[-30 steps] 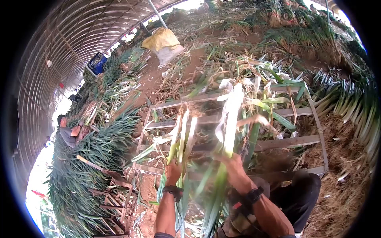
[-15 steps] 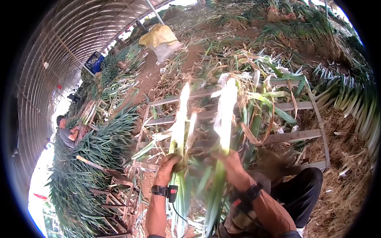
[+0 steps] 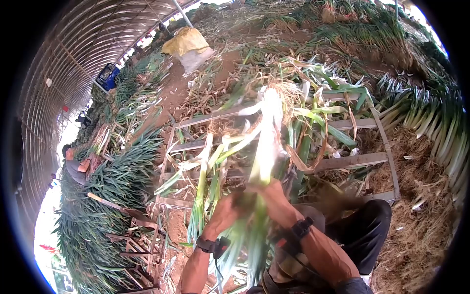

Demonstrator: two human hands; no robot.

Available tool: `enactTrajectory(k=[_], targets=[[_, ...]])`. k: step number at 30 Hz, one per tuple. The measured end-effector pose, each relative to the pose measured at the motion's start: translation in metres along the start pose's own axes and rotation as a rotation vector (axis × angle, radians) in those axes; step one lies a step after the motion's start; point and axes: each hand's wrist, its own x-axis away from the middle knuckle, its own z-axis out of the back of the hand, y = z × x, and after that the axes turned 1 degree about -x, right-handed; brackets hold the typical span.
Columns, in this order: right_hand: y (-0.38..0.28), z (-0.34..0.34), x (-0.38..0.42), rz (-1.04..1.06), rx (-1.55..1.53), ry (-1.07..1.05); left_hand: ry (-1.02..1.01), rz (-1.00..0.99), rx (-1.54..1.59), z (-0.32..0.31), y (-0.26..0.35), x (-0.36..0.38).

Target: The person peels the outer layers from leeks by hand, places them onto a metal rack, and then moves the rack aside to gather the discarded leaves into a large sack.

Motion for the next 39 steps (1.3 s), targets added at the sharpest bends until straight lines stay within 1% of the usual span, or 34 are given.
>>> enactTrajectory(k=[2, 3, 4, 6, 8, 9, 10, 12, 15, 18, 20, 21, 22, 24, 27, 29, 31, 33, 34, 35, 36, 37, 38, 39], targets=[[0.01, 0.008, -0.003, 0.273, 0.209, -0.026, -0.027, -0.027, 0.118, -0.003, -0.011, 0.005], [0.013, 0.012, -0.003, 0.307, 0.253, -0.03, -0.041, -0.041, 0.175, -0.004, -0.012, 0.008], [0.015, 0.014, -0.002, 0.341, 0.298, -0.032, -0.007, -0.047, 0.103, -0.007, -0.01, 0.015], [0.003, 0.01, 0.003, 0.205, 0.225, -0.002, 0.059, -0.065, -0.043, -0.006, 0.022, 0.035], [0.008, 0.007, -0.006, 0.066, 0.065, 0.059, 0.255, -0.343, -0.232, -0.022, -0.019, 0.033], [0.01, 0.005, -0.01, -0.006, -0.035, 0.093, 0.356, -0.482, -0.326, -0.026, -0.026, 0.034], [0.01, 0.004, -0.009, 0.002, -0.061, 0.087, 0.364, -0.459, -0.374, -0.028, -0.03, 0.038], [0.007, 0.001, -0.007, 0.016, -0.115, 0.072, 0.38, -0.411, -0.47, -0.028, -0.017, 0.05], [0.013, 0.003, -0.011, 0.024, -0.09, 0.083, 0.371, -0.359, -0.537, -0.039, -0.029, 0.047], [0.012, 0.001, -0.01, -0.004, -0.063, 0.082, 0.405, -0.379, -0.61, -0.044, -0.03, 0.053], [0.003, 0.0, -0.004, -0.068, -0.089, 0.055, 0.289, -0.413, -0.627, -0.051, -0.052, 0.056], [0.0, 0.0, -0.003, -0.099, -0.101, 0.042, 0.247, -0.409, -0.586, -0.055, -0.061, 0.066], [0.001, 0.001, -0.005, -0.056, -0.082, 0.052, 0.205, -0.404, -0.545, -0.059, -0.07, 0.077], [0.008, 0.003, -0.009, 0.025, -0.049, 0.078, 0.147, -0.346, -0.369, -0.064, -0.094, 0.123], [0.005, 0.002, -0.008, 0.014, -0.1, 0.057, 0.049, -0.183, -0.268, -0.066, -0.136, 0.184], [0.011, 0.005, -0.011, 0.007, -0.1, 0.041, -0.072, -0.039, -0.263, -0.064, -0.17, 0.215], [0.012, 0.004, -0.014, 0.013, -0.107, 0.037, -0.261, 0.119, -0.289, -0.055, -0.205, 0.238], [0.012, 0.002, -0.012, 0.018, -0.124, 0.056, -0.573, 0.297, -0.378, -0.039, -0.243, 0.251], [0.013, 0.001, -0.012, 0.008, -0.129, 0.052, -0.736, 0.349, -0.455, -0.031, -0.262, 0.25], [0.014, 0.002, -0.012, -0.005, -0.132, 0.046, -0.824, 0.34, -0.519, -0.022, -0.272, 0.24], [0.014, 0.002, -0.013, -0.014, -0.133, 0.039, -0.654, 0.424, -0.644, 0.006, -0.155, 0.185], [0.013, 0.001, -0.013, -0.029, -0.135, 0.054, -0.349, 0.277, -0.562, 0.01, -0.156, 0.162], [0.011, 0.0, -0.012, -0.041, -0.128, 0.05, -0.032, 0.074, -0.486, 0.014, -0.157, 0.14], [0.009, 0.0, -0.011, -0.052, -0.121, 0.049, 0.231, -0.125, -0.45, 0.018, -0.158, 0.117]])
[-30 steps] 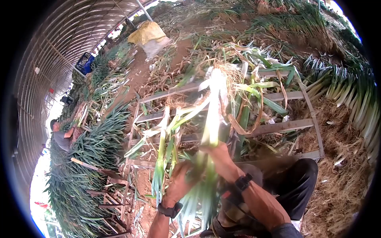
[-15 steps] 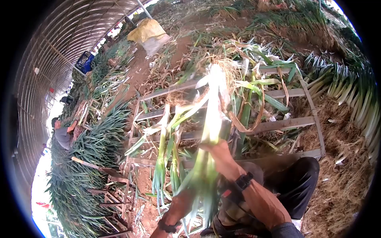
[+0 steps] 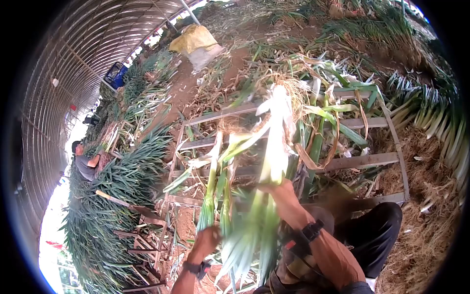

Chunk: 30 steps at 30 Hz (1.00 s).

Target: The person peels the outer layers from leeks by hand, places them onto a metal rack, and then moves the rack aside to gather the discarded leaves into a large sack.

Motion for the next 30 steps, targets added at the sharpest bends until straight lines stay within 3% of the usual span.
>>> enactTrajectory(k=[1, 3, 6, 10, 13, 14, 17, 19, 21, 25, 30], targets=[[-0.002, 0.0, 0.002, -0.011, 0.006, 0.002, 0.059, 0.174, -0.035, 0.007, 0.025, -0.042], [-0.008, -0.001, 0.005, -0.008, -0.002, -0.007, 0.186, 0.162, 0.0, 0.012, 0.044, -0.096], [-0.008, 0.003, 0.006, -0.001, -0.028, -0.02, 0.063, 0.305, 0.095, 0.006, 0.032, -0.142], [-0.02, -0.004, 0.016, 0.057, -0.118, 0.075, 0.38, 0.213, -0.18, -0.055, -0.033, -0.16], [-0.027, 0.001, 0.022, 0.052, -0.133, 0.058, 0.614, 0.224, -0.147, -0.047, -0.033, -0.168], [-0.023, 0.003, 0.018, 0.085, -0.104, 0.078, 0.523, 0.173, -0.209, -0.026, -0.01, -0.167], [-0.031, -0.002, 0.027, 0.075, -0.164, 0.066, 0.417, 0.285, -0.057, -0.019, 0.011, -0.185], [-0.006, 0.024, 0.011, 0.35, 0.105, 0.006, 0.349, 0.204, -0.006, -0.033, -0.007, -0.195], [-0.016, 0.022, 0.019, 0.294, 0.061, 0.005, 0.333, 0.132, -0.086, -0.058, -0.019, -0.202], [-0.05, 0.004, 0.041, 0.102, -0.199, 0.004, 0.336, 0.348, 0.064, -0.043, 0.009, -0.21], [-0.039, 0.012, 0.034, 0.16, -0.146, 0.044, 0.163, 0.429, 0.089, -0.007, 0.037, -0.214]])
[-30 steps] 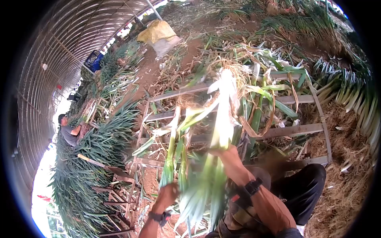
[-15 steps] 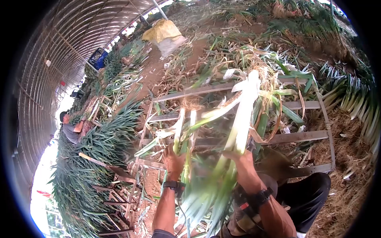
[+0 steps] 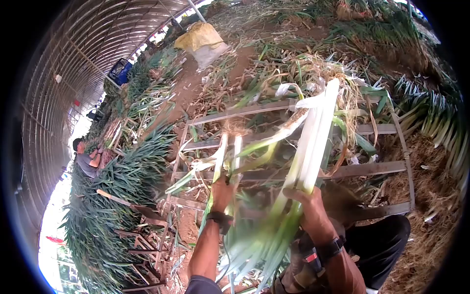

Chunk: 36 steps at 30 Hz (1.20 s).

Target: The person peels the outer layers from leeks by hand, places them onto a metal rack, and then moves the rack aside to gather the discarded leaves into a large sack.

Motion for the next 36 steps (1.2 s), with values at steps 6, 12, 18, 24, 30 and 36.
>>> enactTrajectory(k=[6, 12, 18, 24, 30, 36], targets=[[0.016, 0.016, -0.009, 0.165, 0.352, -0.176, -0.47, -0.49, 0.298, -0.037, 0.028, 0.041], [0.011, 0.012, -0.007, 0.086, 0.234, -0.112, 0.108, -0.465, -0.057, -0.027, -0.061, 0.01], [-0.004, -0.006, 0.001, -0.01, 0.315, -0.11, 0.229, 0.019, -0.288, -0.037, -0.135, -0.016], [0.02, 0.021, -0.013, 0.738, 0.97, -0.339, -0.119, -0.008, 0.413, 0.017, -0.099, 0.007], [0.012, 0.006, -0.008, 0.376, 0.634, -0.26, -0.046, -0.134, 0.328, 0.047, -0.033, 0.041], [0.004, 0.01, -0.004, 0.688, 0.958, -0.412, -0.346, -0.249, 0.344, 0.018, 0.036, 0.087]])
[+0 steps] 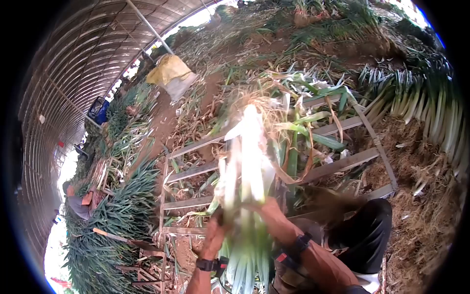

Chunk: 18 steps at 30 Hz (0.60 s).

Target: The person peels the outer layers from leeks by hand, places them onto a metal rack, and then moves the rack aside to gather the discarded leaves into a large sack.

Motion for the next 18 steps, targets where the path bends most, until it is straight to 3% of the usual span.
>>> enactTrajectory(k=[2, 4, 6, 9, 11, 12, 14, 18], targets=[[0.0, -0.001, 0.001, -0.477, -0.353, -0.014, 0.02, -0.125, -0.058, -0.022, -0.005, 0.004], [-0.002, 0.003, 0.004, -0.421, -0.275, -0.047, 0.028, -0.11, 0.264, -0.033, 0.0, 0.01], [0.005, 0.004, 0.012, -0.247, -0.14, -0.097, -0.067, 0.013, 0.663, -0.028, 0.058, 0.017], [0.004, 0.0, 0.014, -0.327, -0.365, -0.135, -0.098, -0.454, -0.047, -0.041, 0.068, 0.006], [0.0, 0.001, 0.012, -0.348, -0.493, -0.149, -0.112, -0.47, -0.274, -0.056, 0.029, -0.006], [-0.003, 0.002, 0.01, -0.335, -0.533, -0.154, -0.161, -0.414, -0.308, -0.054, 0.041, -0.006], [0.032, -0.035, 0.009, -0.373, -0.518, -0.067, -0.221, -0.237, 0.032, -0.05, 0.069, 0.004], [0.03, -0.061, -0.003, -0.426, -0.214, 0.011, -0.139, -0.221, 0.123, -0.053, 0.056, 0.004]])
